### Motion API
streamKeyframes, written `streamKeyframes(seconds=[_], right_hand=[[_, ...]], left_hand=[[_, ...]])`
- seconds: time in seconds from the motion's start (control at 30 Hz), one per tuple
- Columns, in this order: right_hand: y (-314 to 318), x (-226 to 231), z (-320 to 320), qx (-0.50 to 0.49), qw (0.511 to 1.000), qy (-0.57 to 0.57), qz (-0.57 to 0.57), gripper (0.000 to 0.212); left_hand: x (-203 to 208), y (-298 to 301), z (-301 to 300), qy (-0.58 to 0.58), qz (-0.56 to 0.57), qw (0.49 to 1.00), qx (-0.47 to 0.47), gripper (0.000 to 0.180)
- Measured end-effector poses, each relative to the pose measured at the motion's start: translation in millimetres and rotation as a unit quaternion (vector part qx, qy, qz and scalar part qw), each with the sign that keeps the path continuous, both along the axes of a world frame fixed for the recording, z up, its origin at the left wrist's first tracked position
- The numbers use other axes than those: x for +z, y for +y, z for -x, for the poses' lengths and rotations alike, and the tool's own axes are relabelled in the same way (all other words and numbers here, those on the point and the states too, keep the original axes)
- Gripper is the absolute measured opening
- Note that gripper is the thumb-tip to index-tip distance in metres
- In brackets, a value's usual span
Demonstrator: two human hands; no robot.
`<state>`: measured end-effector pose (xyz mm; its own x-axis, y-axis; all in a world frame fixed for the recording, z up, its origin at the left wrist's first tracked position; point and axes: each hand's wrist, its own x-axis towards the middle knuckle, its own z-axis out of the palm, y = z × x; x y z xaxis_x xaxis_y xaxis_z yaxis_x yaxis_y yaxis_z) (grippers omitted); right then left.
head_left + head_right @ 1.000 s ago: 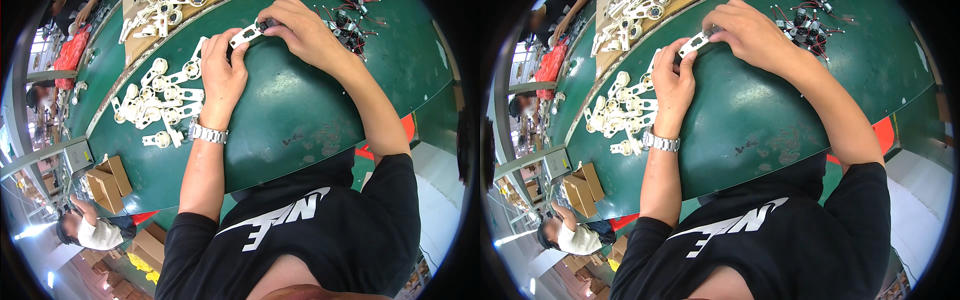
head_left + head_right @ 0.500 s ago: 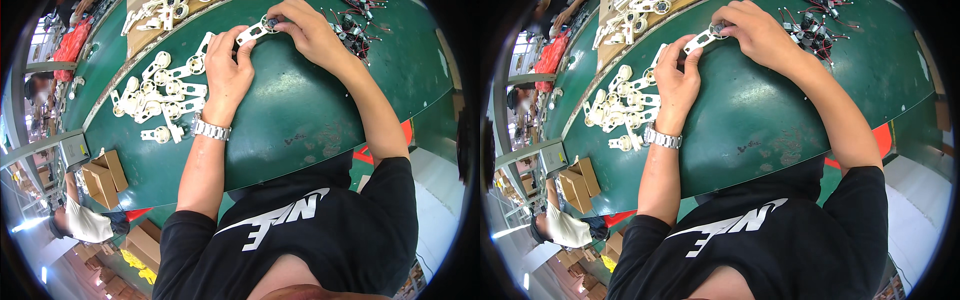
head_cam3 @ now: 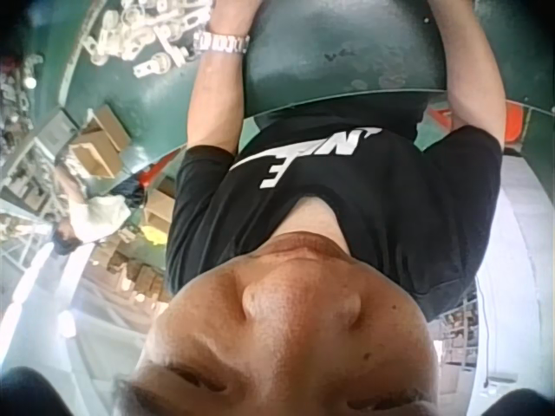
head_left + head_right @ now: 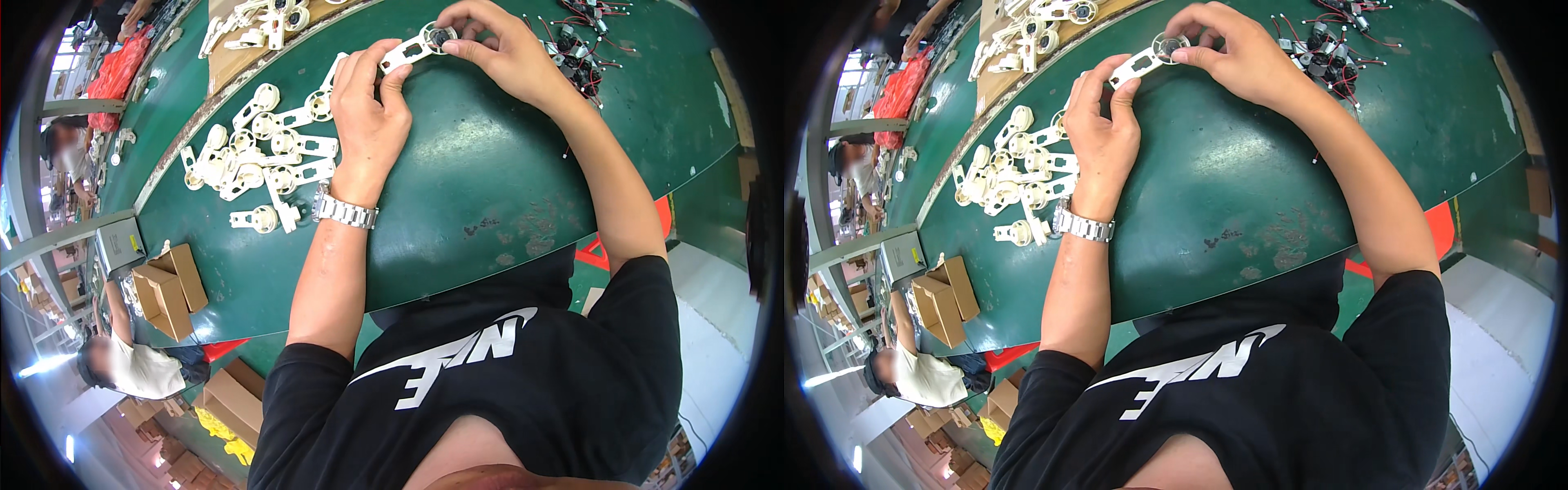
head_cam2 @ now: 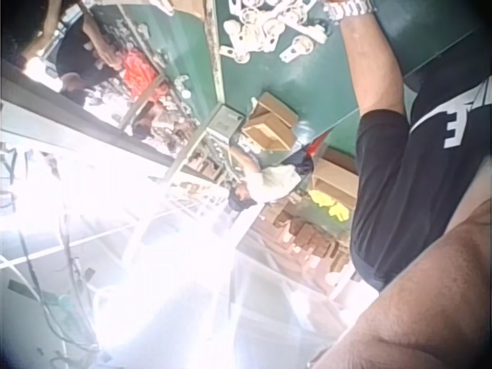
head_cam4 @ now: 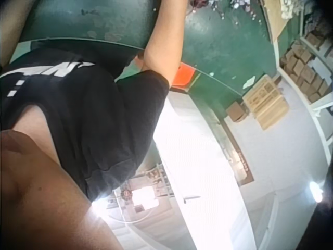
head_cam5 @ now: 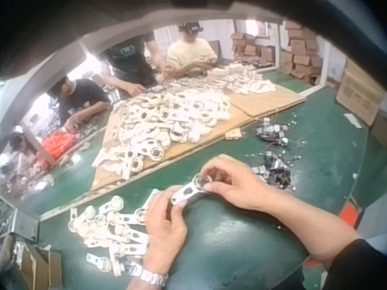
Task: Assembling small electronic units by inserting small motors with attached wires into plastic housings.
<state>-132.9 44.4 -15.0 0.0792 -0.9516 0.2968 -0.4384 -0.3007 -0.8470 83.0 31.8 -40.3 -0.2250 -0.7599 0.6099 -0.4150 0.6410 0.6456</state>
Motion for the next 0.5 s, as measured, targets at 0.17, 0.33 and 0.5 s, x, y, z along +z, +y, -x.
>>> streamKeyframes(seconds=[0.17,0.33,0.5], right_hand=[[-0.5,26.2,-1.4,0.074,0.972,-0.131,-0.178,0.044],[-2.4,-2.9,10.0,0.098,0.951,-0.181,-0.229,0.055],[-0.9,0.4,7.3,0.100,0.953,-0.175,-0.227,0.053]], left_hand=[[0.7,-0.3,0.1,-0.002,0.015,1.000,0.000,0.024],[0.5,0.1,1.2,-0.005,0.025,1.000,-0.004,0.025],[-0.7,-0.1,1.2,-0.023,0.053,0.998,-0.020,0.027]])
